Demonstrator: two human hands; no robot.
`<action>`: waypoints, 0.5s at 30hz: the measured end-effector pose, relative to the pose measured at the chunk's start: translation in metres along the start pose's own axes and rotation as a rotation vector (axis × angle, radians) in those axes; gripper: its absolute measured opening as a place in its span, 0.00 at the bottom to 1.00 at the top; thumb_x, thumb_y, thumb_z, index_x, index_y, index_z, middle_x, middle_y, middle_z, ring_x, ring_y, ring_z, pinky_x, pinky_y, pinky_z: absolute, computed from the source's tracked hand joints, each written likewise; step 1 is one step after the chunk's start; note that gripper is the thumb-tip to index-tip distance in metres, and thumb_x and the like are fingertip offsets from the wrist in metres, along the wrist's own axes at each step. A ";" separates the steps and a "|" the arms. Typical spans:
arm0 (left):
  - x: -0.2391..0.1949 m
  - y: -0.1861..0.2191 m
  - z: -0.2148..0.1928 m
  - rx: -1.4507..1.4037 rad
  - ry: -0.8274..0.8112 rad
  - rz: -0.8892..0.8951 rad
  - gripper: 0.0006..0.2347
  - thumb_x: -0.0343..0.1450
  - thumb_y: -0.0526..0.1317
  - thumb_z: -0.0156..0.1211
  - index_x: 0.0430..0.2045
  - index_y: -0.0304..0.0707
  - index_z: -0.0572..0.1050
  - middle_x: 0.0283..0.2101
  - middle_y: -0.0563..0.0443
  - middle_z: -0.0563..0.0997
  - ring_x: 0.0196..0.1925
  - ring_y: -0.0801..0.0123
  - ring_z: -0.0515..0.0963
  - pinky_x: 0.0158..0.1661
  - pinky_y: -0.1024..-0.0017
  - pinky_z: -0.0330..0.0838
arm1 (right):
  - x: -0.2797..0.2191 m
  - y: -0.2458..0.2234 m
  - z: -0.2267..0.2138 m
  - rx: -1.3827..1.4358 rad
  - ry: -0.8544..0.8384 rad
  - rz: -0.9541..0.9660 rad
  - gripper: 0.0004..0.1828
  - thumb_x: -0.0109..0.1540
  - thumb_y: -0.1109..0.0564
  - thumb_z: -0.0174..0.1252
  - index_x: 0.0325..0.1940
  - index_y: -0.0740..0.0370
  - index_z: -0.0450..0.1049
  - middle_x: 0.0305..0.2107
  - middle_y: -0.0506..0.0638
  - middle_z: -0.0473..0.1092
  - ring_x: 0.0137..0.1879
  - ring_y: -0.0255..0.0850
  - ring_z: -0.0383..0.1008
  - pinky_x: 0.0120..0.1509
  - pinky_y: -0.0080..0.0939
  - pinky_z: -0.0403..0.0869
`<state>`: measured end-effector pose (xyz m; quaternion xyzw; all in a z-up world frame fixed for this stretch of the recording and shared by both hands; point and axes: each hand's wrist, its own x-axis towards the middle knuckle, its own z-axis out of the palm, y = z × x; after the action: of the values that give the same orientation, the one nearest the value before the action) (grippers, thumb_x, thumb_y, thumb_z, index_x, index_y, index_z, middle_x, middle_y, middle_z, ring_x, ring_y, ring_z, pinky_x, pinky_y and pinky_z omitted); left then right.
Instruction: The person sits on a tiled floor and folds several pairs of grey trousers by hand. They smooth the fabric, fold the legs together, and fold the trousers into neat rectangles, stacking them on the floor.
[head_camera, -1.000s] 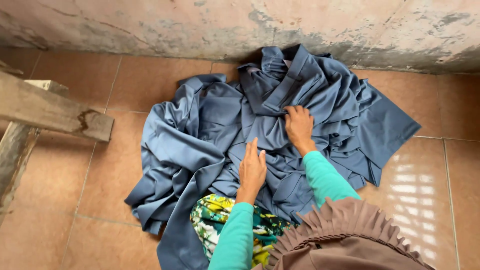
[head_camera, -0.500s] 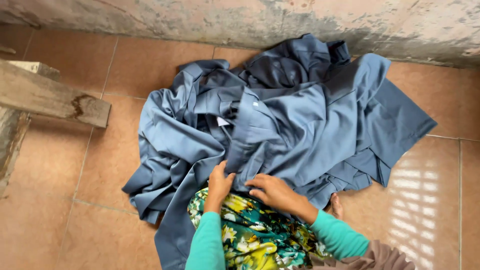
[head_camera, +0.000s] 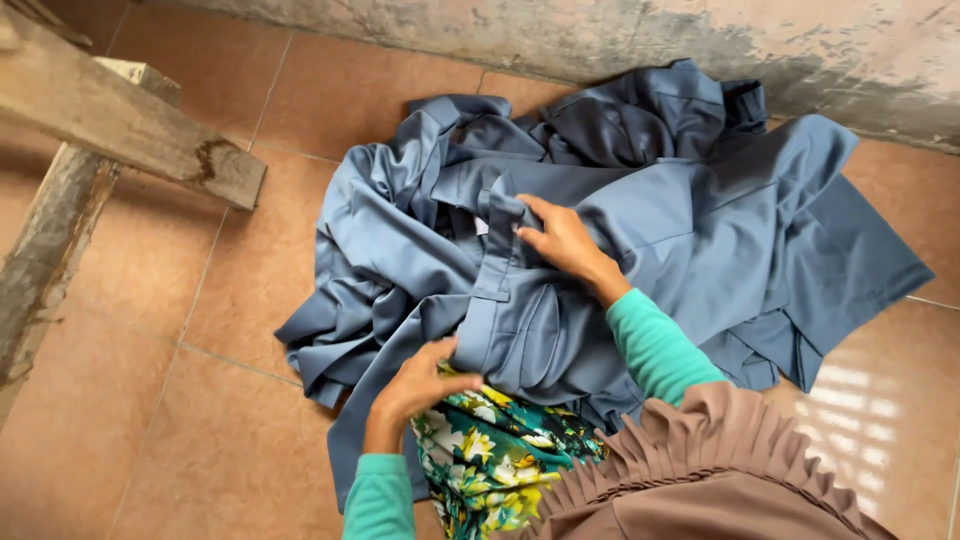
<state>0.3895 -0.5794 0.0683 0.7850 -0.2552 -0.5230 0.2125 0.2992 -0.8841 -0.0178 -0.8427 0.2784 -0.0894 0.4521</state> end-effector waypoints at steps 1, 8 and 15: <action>0.000 0.013 -0.001 -0.007 0.005 -0.008 0.40 0.57 0.55 0.78 0.64 0.40 0.69 0.68 0.32 0.67 0.72 0.41 0.62 0.71 0.51 0.57 | -0.013 -0.021 -0.003 0.002 -0.011 -0.004 0.34 0.60 0.50 0.64 0.71 0.50 0.68 0.56 0.53 0.75 0.64 0.55 0.72 0.68 0.55 0.68; 0.061 0.062 0.009 -0.612 0.393 0.282 0.40 0.68 0.46 0.70 0.73 0.36 0.50 0.65 0.29 0.67 0.71 0.46 0.63 0.67 0.54 0.60 | -0.064 -0.080 -0.024 0.019 -0.308 -0.161 0.28 0.60 0.54 0.62 0.66 0.51 0.73 0.43 0.62 0.76 0.54 0.63 0.74 0.60 0.63 0.71; 0.083 0.044 0.036 -0.490 0.672 0.286 0.34 0.72 0.39 0.62 0.73 0.59 0.51 0.30 0.48 0.81 0.31 0.65 0.80 0.36 0.67 0.73 | -0.021 -0.058 -0.044 0.011 -0.082 -0.235 0.13 0.67 0.47 0.60 0.52 0.52 0.81 0.42 0.58 0.77 0.52 0.59 0.76 0.57 0.57 0.74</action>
<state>0.3753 -0.6675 0.0228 0.7948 -0.1462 -0.2488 0.5339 0.2867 -0.8783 0.0570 -0.8701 0.1584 -0.1089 0.4539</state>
